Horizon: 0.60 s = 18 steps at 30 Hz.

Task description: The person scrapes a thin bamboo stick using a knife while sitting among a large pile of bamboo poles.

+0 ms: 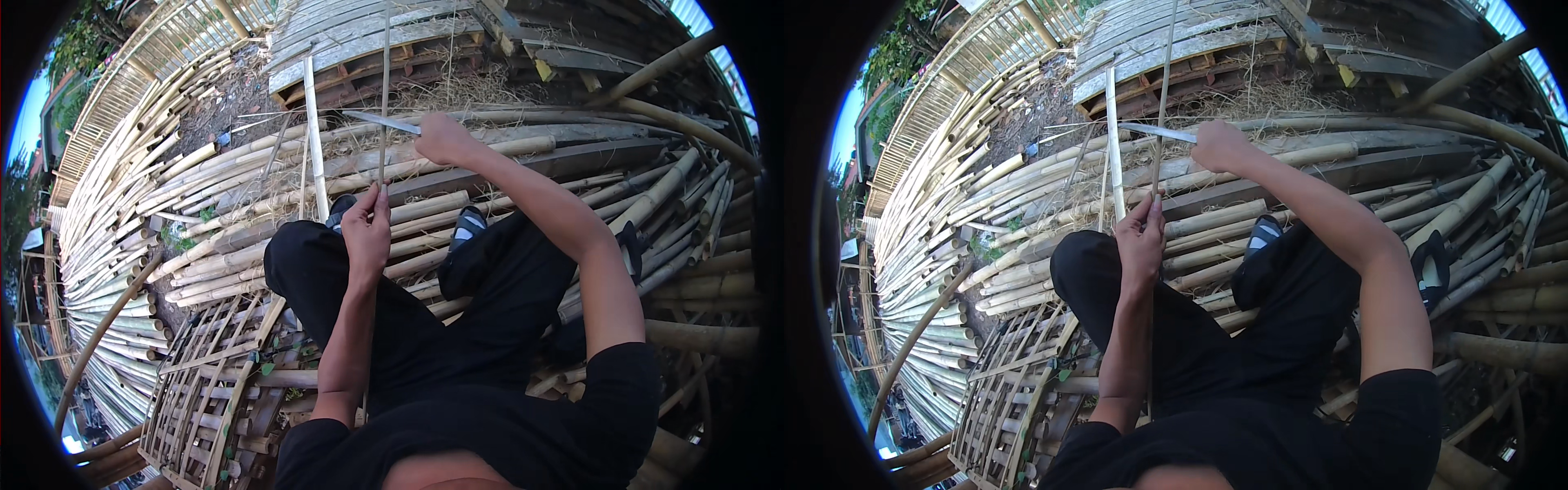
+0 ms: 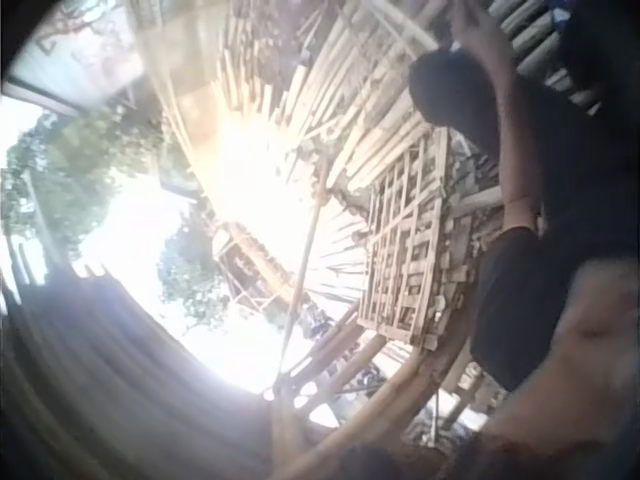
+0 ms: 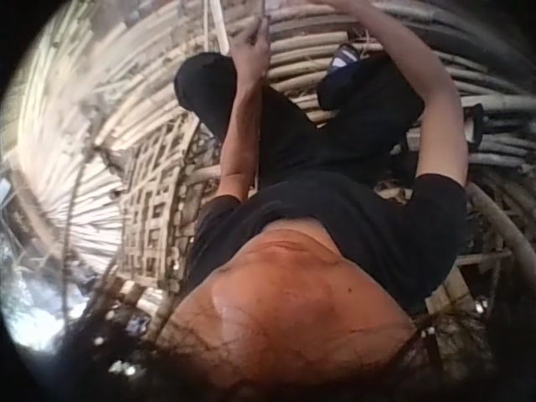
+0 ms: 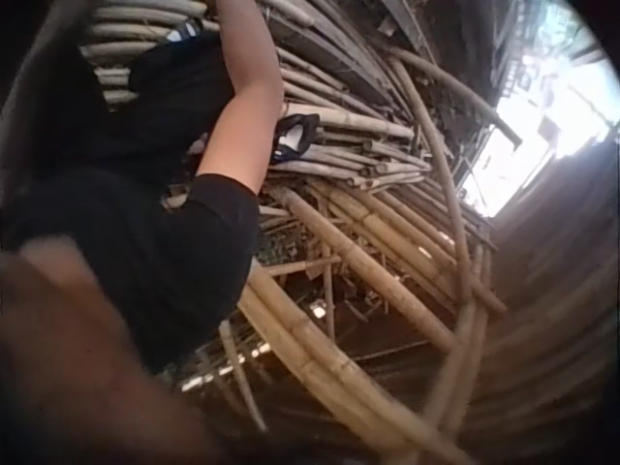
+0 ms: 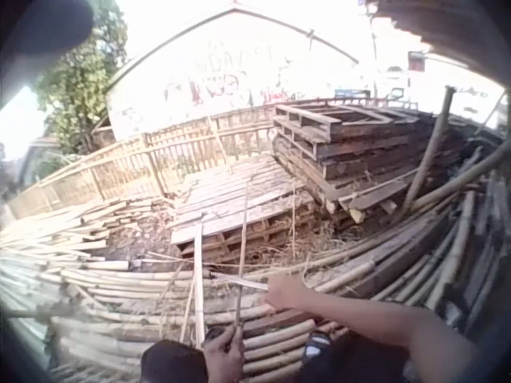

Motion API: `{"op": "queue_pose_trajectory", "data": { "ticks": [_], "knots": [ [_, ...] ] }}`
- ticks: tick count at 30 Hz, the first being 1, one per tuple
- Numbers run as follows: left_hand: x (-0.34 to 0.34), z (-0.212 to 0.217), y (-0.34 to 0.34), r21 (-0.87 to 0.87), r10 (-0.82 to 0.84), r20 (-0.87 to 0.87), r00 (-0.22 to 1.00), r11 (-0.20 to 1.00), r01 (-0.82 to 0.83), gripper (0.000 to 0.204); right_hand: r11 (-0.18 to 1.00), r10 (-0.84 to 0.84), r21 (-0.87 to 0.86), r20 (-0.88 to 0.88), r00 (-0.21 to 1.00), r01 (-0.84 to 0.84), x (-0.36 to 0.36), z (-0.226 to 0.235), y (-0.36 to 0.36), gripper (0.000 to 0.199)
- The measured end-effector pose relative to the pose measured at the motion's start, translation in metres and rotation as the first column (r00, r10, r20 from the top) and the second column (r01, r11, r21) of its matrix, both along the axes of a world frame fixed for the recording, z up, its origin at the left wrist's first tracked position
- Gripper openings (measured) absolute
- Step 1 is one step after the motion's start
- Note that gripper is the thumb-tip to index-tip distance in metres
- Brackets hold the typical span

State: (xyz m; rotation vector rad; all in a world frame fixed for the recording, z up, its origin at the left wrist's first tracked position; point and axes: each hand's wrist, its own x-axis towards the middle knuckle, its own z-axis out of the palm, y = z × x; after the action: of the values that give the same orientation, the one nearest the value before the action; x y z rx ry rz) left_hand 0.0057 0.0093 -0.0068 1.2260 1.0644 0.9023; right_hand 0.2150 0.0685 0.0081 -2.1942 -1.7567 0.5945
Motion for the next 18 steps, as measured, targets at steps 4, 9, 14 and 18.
{"op": "queue_pose_trajectory", "data": {
  "ticks": [4,9,14,18],
  "knots": [
    [-0.001,0.002,-0.002,0.073,0.022,-0.084,0.996,0.997,-0.016,0.024,1.0,-0.026,-0.01,-0.015,1.0,0.026,0.014,0.004,0.011,0.027],
    [-0.005,-0.009,0.003,0.089,0.027,-0.08,0.996,0.996,-0.019,0.023,0.972,0.219,0.057,0.135,0.966,-0.228,-0.024,-0.013,-0.013,0.029],
    [-0.005,0.004,-0.007,0.025,-0.004,-0.04,0.999,1.0,0.005,0.024,0.997,-0.012,-0.082,-0.009,1.0,0.011,0.033,0.004,0.017,0.032],
    [-0.004,-0.001,-0.003,0.091,-0.006,-0.075,0.997,0.996,0.013,0.024,0.984,0.176,0.005,0.029,0.984,-0.176,-0.001,-0.007,-0.008,0.033]
  ]
}}
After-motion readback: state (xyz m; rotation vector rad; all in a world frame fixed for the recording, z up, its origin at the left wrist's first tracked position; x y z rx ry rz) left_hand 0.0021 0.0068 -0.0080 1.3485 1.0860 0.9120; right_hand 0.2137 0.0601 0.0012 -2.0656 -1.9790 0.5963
